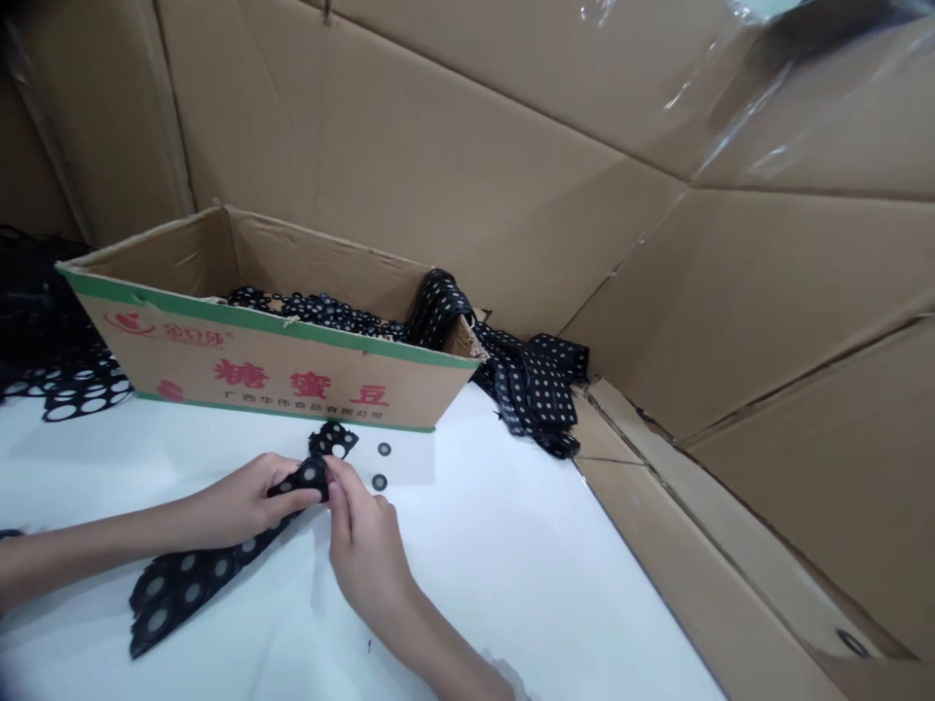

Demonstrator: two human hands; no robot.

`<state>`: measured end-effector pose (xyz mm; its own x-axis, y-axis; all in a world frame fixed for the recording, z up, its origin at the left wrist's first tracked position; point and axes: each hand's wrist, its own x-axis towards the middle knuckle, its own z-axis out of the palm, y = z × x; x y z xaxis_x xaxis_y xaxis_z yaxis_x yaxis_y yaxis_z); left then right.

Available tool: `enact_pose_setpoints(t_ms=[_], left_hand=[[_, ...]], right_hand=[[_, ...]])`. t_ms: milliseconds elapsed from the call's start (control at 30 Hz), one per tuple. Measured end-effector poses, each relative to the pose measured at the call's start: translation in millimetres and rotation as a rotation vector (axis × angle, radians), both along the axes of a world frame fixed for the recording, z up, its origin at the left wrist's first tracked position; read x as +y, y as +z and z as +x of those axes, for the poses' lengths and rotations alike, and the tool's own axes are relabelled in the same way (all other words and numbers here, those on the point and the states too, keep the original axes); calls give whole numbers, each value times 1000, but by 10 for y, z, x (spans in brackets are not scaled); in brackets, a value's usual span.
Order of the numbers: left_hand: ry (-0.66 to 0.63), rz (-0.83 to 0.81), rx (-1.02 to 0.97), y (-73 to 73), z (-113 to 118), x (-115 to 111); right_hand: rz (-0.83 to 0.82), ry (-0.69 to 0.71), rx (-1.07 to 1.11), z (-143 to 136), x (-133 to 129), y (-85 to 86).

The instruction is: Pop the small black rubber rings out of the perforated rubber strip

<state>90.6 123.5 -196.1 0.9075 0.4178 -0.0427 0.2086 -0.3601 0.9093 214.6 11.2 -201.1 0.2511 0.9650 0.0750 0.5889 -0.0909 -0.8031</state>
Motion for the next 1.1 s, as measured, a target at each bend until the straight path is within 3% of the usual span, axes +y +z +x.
enact_pose_setpoints(t_ms=[200,433,500,600,633,700,767,867,1100], left_hand=[[40,67,4,-74,-3,-21],[124,190,7,-52,-35,-88],[72,245,16,-22,-74,-172],[-151,262,4,21,-126,-308],[-176,241,8,29,-132,-336],[-98,159,34,31,-123,-346],[27,43,49,18,-92,-305],[155,-91,29,-12,-43,-216],[228,-180,-68,-18,-14,-188]], right_hand=[[46,13,160,-1,35,-9],[99,-33,229,1,73,-50],[134,-181,277,162,104,-18],[166,-419,410,464,125,84],[168,-420,433,533,121,118],[155,-348,449,574,102,159],[122,-251,383,498,69,167],[46,-134,102,310,-4,173],[-79,85,-458,158,-114,219]])
